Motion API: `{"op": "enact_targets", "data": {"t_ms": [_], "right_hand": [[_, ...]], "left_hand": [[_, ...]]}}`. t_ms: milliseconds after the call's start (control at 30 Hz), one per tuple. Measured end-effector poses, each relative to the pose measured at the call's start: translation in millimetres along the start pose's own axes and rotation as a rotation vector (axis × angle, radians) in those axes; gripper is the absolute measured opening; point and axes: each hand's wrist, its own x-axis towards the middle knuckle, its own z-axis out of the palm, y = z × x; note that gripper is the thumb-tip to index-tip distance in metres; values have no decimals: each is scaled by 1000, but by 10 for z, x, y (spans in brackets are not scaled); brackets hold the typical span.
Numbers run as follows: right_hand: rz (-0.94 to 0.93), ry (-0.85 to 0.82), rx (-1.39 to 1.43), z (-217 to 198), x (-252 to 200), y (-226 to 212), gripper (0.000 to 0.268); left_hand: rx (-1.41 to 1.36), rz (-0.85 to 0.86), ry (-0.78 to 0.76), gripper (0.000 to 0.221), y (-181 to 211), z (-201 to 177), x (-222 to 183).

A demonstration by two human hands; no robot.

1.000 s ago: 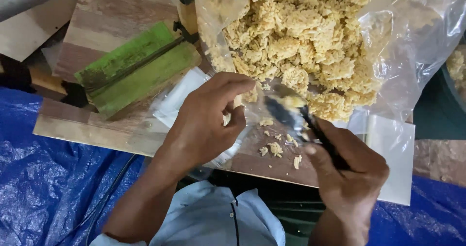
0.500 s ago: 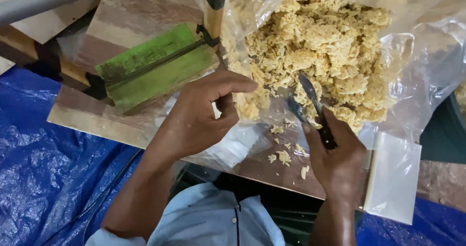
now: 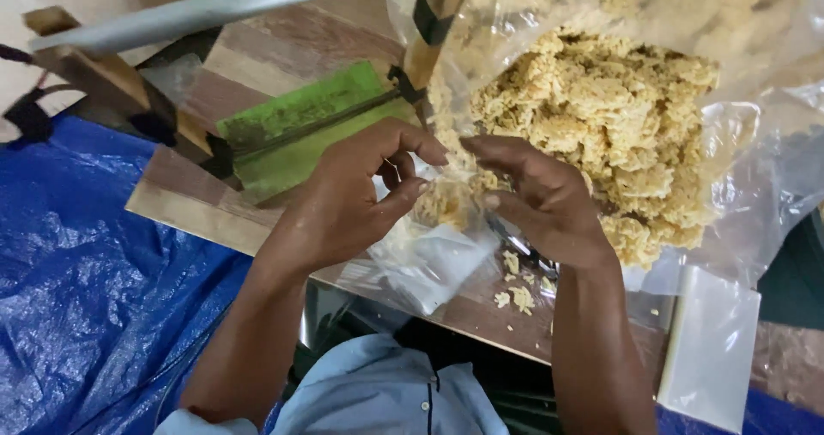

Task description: Manually filling small plastic bags with fried snacks using tongs and sealing them with a manual heat sealer.

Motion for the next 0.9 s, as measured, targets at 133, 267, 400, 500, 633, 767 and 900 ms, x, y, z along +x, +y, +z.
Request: {"op": "enact_targets", "data": {"t_ms": [133, 267, 400, 500, 633, 767, 900], "right_hand": [[74, 19, 113, 122, 131, 127, 23], [80, 183, 180, 263, 205, 270, 8], [87, 318, 268, 373, 222, 329, 10], [83, 393, 327, 429, 220, 440, 10], [36, 560, 347, 514, 149, 626, 20], [-9, 617, 387, 571, 68, 711, 14], [-10, 630, 400, 602, 30, 704, 12]], "left_hand": [[-48, -16, -3, 22, -97, -58, -6], [-70, -4, 43, 24, -176, -76, 7], [10, -37, 306, 27, -291, 128, -106], [101, 55, 665, 22, -538, 463, -309], [-224, 35, 641, 41, -687, 756, -440], [-223, 33, 628, 36, -758, 795, -388], [-192, 68, 655, 26, -627, 767, -306]]}}
